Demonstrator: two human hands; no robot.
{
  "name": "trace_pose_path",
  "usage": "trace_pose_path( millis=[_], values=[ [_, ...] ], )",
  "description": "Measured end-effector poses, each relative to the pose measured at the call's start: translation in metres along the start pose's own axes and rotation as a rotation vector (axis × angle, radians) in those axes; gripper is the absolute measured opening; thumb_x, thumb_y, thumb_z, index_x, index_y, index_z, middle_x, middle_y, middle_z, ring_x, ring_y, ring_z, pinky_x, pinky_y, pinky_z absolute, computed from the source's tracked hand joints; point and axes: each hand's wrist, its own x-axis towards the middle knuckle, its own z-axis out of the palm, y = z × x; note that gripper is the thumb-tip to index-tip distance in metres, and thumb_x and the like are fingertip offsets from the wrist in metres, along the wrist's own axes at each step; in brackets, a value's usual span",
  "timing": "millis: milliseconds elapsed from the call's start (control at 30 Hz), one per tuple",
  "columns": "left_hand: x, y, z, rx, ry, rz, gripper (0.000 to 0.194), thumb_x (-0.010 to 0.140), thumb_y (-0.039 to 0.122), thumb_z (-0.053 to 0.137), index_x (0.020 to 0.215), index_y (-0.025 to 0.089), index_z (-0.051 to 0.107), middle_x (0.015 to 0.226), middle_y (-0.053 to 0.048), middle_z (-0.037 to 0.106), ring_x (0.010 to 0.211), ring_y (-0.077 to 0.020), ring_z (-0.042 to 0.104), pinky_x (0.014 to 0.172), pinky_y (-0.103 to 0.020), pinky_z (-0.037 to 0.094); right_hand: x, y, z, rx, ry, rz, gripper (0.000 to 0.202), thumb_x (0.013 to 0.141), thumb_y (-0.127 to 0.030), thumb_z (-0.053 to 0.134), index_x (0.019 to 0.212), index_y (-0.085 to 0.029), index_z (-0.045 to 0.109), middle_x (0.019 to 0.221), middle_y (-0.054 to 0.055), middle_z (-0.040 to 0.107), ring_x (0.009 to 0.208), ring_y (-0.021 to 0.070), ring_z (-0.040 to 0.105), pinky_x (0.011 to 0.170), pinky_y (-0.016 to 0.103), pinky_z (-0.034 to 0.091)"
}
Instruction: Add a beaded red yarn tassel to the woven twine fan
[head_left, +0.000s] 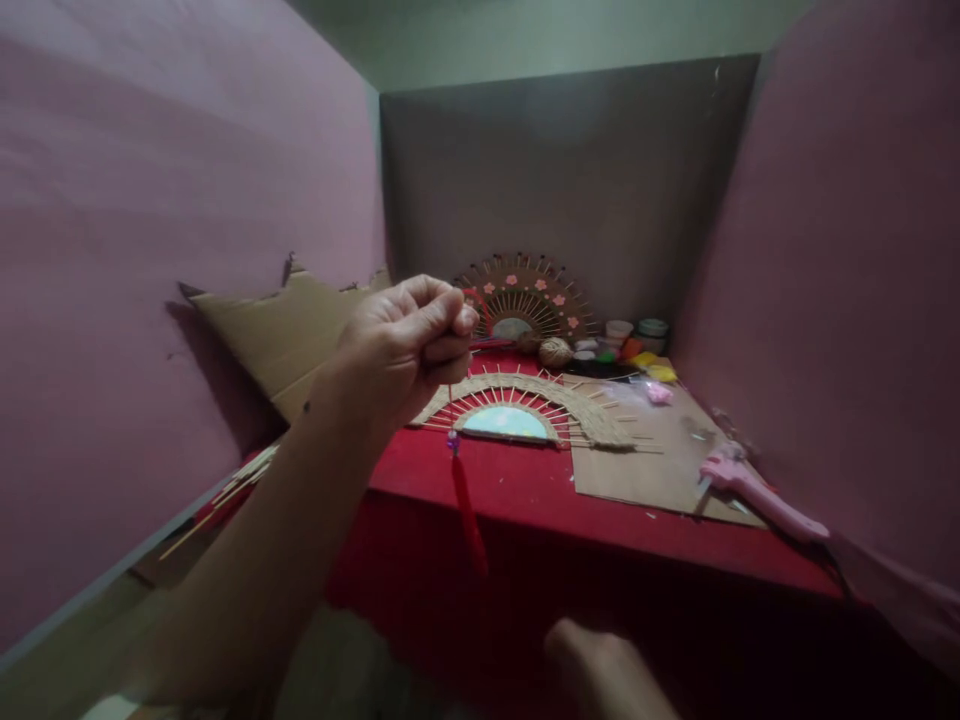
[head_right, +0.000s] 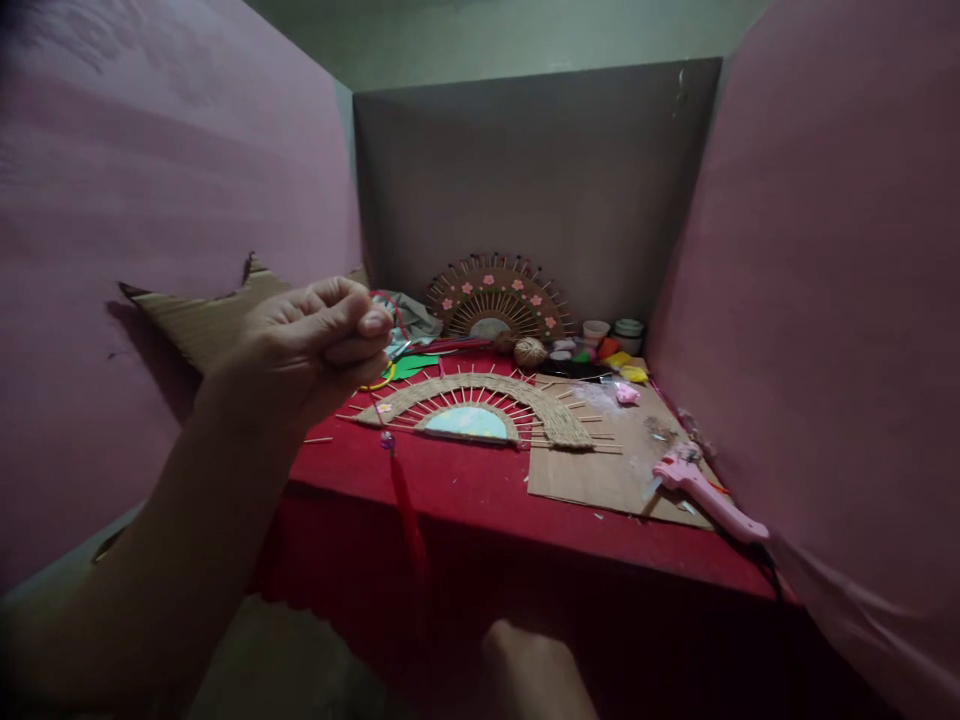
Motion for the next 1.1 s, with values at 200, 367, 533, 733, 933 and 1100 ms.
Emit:
trace_pose_path(
  millis=[200, 367, 533, 733, 933, 1100],
  values=[
    [-0.002, -0.009, 0.005, -0.016, 0.034, -0.045, 0.022, 0.089, 0.011, 0.053, 0.067, 0.013, 0.047, 0.063, 0.001, 0.051, 0.042, -0.0008, 0.031, 0.038, -0.013, 0.027, 0.005, -0.025, -0.062, 0.237, 0.255, -0.202, 0.023, 0.09, -0.038, 0.052, 0.087, -0.021, 0.067, 0.064, 0.002, 0.068, 0.058, 0.013, 0.062, 0.057, 0.021, 0.048],
    [-0.004, -0.017, 0.008, -0.043, 0.067, -0.08, 0.022, 0.086, 0.013, 0.059, 0.069, 0.014, 0.046, 0.064, 0.002, 0.051, 0.043, -0.0006, 0.032, 0.04, -0.014, 0.026, 0.037, -0.066, -0.074, 0.723, 0.127, -0.208, 0.018, 0.084, -0.035, 0.065, 0.078, -0.017, 0.064, 0.067, 0.003, 0.071, 0.062, 0.0123, 0.065, 0.06, 0.021, 0.05],
    [-0.006, -0.021, 0.004, -0.047, 0.087, -0.129, 0.024, 0.088, 0.007, 0.052, 0.067, 0.014, 0.045, 0.062, 0.002, 0.05, 0.041, -0.0008, 0.031, 0.039, -0.015, 0.025, 0.069, -0.073, -0.049, 1.011, 0.014, -0.157, 0.029, 0.087, -0.037, 0.061, 0.068, -0.015, 0.057, 0.049, -0.001, 0.061, 0.043, 0.0078, 0.053, 0.045, 0.018, 0.042],
    [0.003, -0.023, -0.013, -0.02, 0.087, -0.185, 0.022, 0.085, 0.01, 0.06, 0.067, 0.014, 0.047, 0.062, 0.002, 0.053, 0.041, -0.0008, 0.032, 0.038, -0.014, 0.025, 0.089, -0.078, -0.021, 1.295, -0.063, -0.128, 0.034, 0.089, -0.04, 0.056, 0.068, -0.014, 0.058, 0.039, 0.0, 0.057, 0.031, 0.009, 0.048, 0.033, 0.016, 0.034],
    [0.021, -0.034, -0.024, -0.042, 0.002, -0.216, 0.021, 0.085, 0.008, 0.057, 0.068, 0.014, 0.048, 0.062, 0.001, 0.053, 0.042, -0.0009, 0.033, 0.039, -0.014, 0.026, 0.102, -0.088, -0.005, 1.451, -0.128, -0.099, 0.024, 0.078, -0.033, 0.072, 0.074, -0.013, 0.06, 0.055, 0.001, 0.065, 0.044, 0.0088, 0.059, 0.044, 0.017, 0.043],
    [0.039, -0.039, -0.029, -0.066, 0.007, -0.218, 0.023, 0.084, 0.009, 0.061, 0.067, 0.014, 0.048, 0.061, 0.001, 0.053, 0.041, 0.0001, 0.034, 0.038, -0.012, 0.027, 0.111, -0.09, 0.01, 1.43, -0.244, -0.019, 0.026, 0.072, -0.031, 0.076, 0.072, -0.013, 0.058, 0.055, 0.004, 0.067, 0.043, 0.0116, 0.062, 0.042, 0.018, 0.043]
  ],
)
